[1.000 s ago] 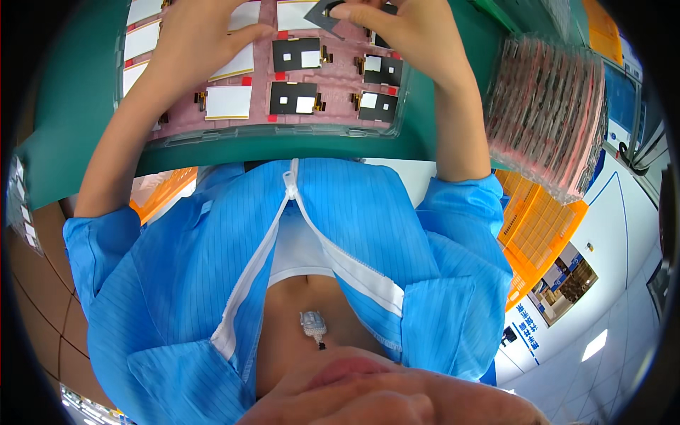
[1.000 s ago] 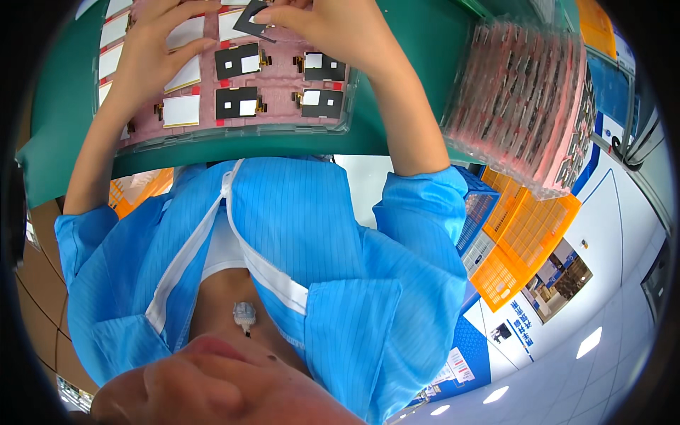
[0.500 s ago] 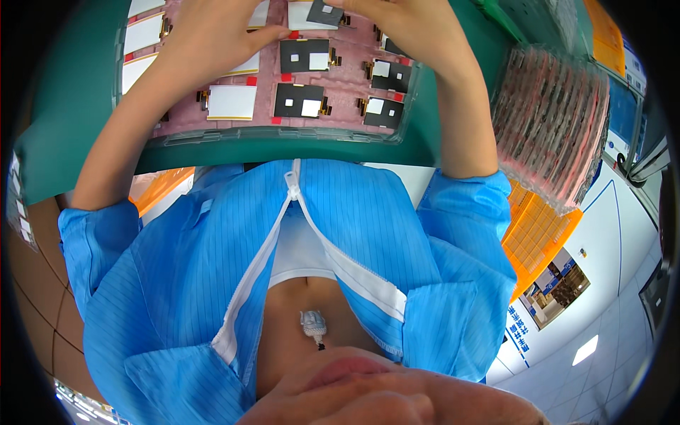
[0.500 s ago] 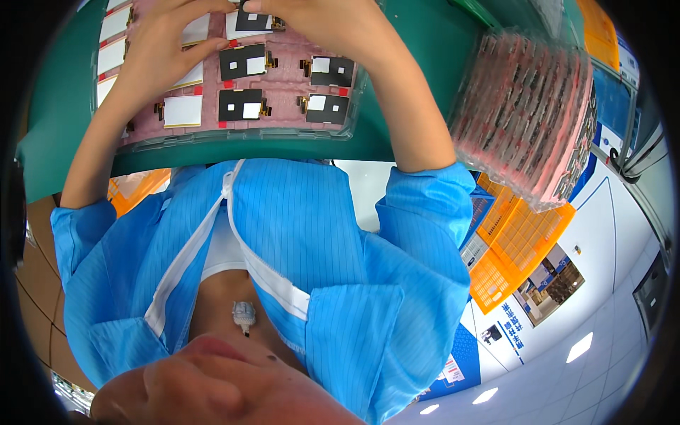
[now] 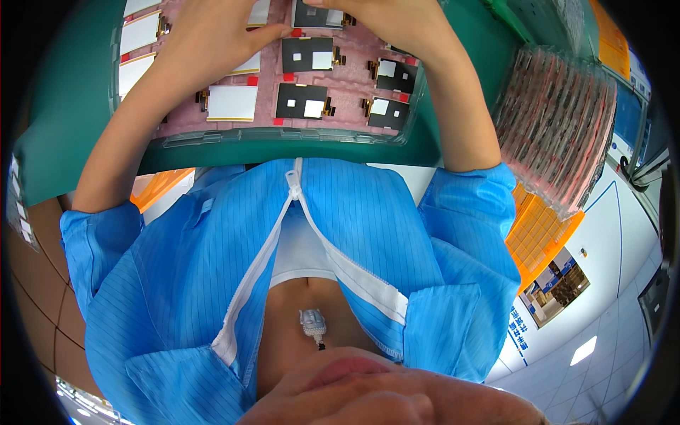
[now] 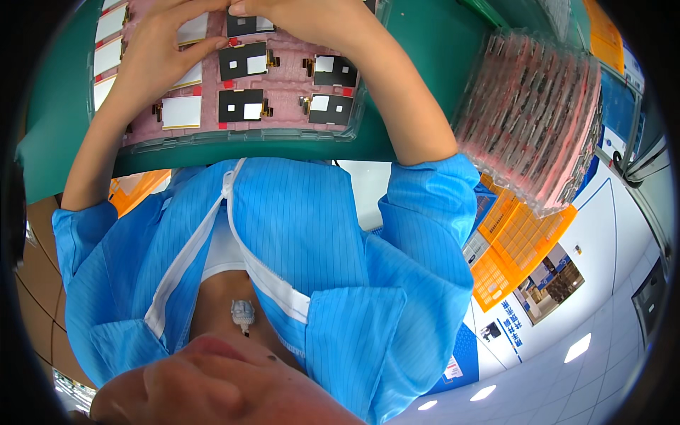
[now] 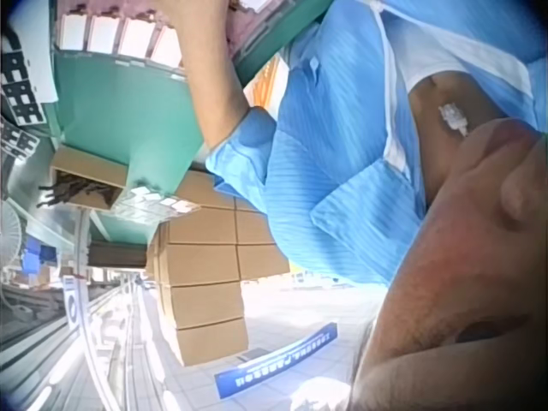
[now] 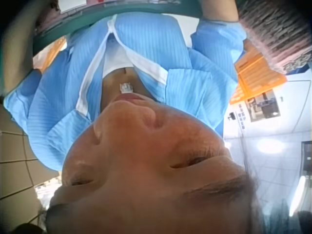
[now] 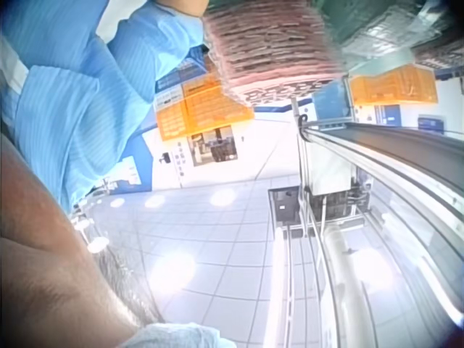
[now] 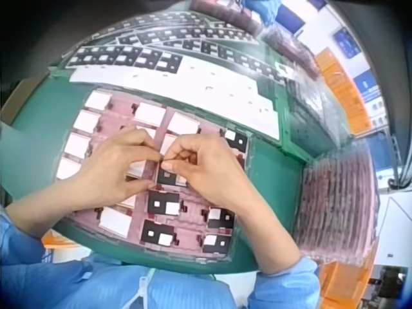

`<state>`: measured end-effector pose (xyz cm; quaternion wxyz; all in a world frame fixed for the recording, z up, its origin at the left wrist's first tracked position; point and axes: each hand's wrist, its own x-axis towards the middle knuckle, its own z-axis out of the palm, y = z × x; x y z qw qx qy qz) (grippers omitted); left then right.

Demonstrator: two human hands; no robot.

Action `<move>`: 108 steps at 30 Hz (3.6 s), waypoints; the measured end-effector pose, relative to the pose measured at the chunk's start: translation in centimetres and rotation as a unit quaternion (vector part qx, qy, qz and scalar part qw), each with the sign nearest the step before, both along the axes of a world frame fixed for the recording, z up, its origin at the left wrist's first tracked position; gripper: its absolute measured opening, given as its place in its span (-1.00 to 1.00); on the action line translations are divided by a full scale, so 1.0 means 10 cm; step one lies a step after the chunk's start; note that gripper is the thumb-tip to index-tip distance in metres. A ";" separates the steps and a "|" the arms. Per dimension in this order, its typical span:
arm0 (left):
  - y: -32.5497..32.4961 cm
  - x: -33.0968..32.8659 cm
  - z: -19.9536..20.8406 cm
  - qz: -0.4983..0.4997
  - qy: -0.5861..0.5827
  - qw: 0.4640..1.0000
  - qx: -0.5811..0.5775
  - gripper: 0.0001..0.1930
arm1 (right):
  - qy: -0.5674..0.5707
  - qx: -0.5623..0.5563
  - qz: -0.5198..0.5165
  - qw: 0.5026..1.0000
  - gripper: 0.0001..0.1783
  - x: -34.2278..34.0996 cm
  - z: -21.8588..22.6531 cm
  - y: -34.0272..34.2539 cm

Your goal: The recorder is assembling small electronic modules into a pink plastic component tray.

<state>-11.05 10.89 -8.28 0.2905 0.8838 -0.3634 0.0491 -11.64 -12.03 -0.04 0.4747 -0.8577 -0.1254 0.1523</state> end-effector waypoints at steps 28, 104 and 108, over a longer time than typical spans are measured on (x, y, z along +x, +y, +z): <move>0.02 -0.04 -0.01 0.003 0.024 1.000 0.011 -0.61 | -0.018 -0.033 0.006 0.999 -0.91 -0.01 -0.06 0.05; -0.06 -0.06 0.53 -0.030 0.101 0.994 -0.020 -0.63 | -0.115 -0.090 -0.009 0.989 -0.92 -0.11 -0.08 0.15; -0.07 -0.06 0.55 -0.030 0.091 0.995 -0.021 -0.62 | -0.257 -0.187 0.001 0.948 -0.89 -0.25 -0.04 0.23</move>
